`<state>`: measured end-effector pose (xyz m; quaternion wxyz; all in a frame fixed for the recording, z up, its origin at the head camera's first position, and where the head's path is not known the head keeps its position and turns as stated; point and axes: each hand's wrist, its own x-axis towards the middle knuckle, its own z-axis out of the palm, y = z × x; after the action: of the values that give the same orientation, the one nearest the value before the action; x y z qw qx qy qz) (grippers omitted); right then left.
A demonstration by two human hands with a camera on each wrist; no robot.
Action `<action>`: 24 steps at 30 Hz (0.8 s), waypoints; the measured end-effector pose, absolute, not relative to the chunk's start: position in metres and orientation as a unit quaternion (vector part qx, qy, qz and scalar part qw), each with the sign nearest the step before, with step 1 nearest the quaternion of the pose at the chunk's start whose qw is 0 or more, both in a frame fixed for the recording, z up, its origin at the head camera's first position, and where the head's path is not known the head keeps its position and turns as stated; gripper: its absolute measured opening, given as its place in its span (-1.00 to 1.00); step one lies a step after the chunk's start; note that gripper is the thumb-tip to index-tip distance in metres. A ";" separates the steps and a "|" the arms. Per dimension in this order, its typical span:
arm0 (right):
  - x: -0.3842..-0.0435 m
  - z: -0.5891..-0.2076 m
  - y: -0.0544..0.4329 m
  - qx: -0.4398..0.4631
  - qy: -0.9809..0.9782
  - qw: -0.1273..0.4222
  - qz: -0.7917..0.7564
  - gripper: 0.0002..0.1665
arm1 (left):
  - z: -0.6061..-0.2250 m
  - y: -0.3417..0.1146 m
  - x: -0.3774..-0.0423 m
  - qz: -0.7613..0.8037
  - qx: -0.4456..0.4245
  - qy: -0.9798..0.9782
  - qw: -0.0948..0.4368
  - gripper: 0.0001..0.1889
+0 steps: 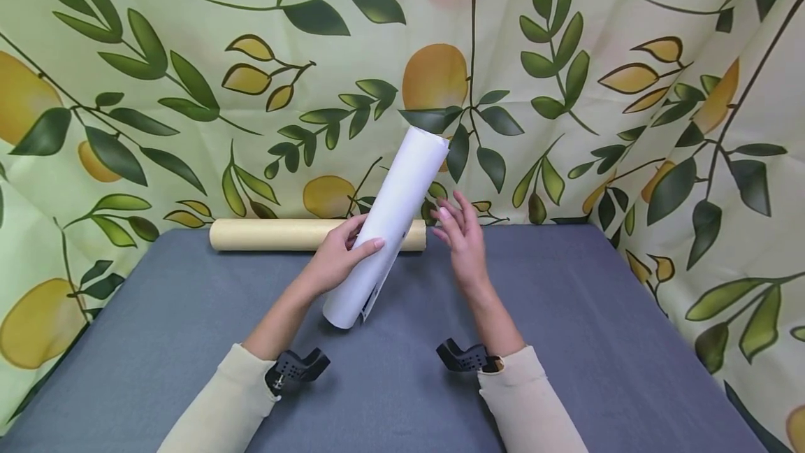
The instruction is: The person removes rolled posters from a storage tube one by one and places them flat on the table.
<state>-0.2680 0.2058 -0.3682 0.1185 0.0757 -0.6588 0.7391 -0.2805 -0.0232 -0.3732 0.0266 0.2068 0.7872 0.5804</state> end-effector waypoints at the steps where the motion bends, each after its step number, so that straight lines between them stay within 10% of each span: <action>1: -0.268 -0.370 0.203 0.087 -0.662 0.104 0.738 -0.31 | -0.373 -0.022 -0.280 0.592 0.206 0.779 0.037 -0.41; 16: -0.263 -0.372 0.176 0.052 -0.664 0.080 0.742 -0.47 | -0.380 -0.006 -0.275 0.626 0.218 0.747 0.039 -0.49; 24: -0.261 -0.374 0.173 0.018 -0.668 0.106 0.736 -0.45 | -0.384 0.001 -0.269 0.591 0.204 0.775 -0.090 -0.35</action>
<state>-0.2609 0.1725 -0.3743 0.1061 0.0182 -0.6683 0.7360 -0.2692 0.0007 -0.3836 -0.0899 0.2037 0.7753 0.5911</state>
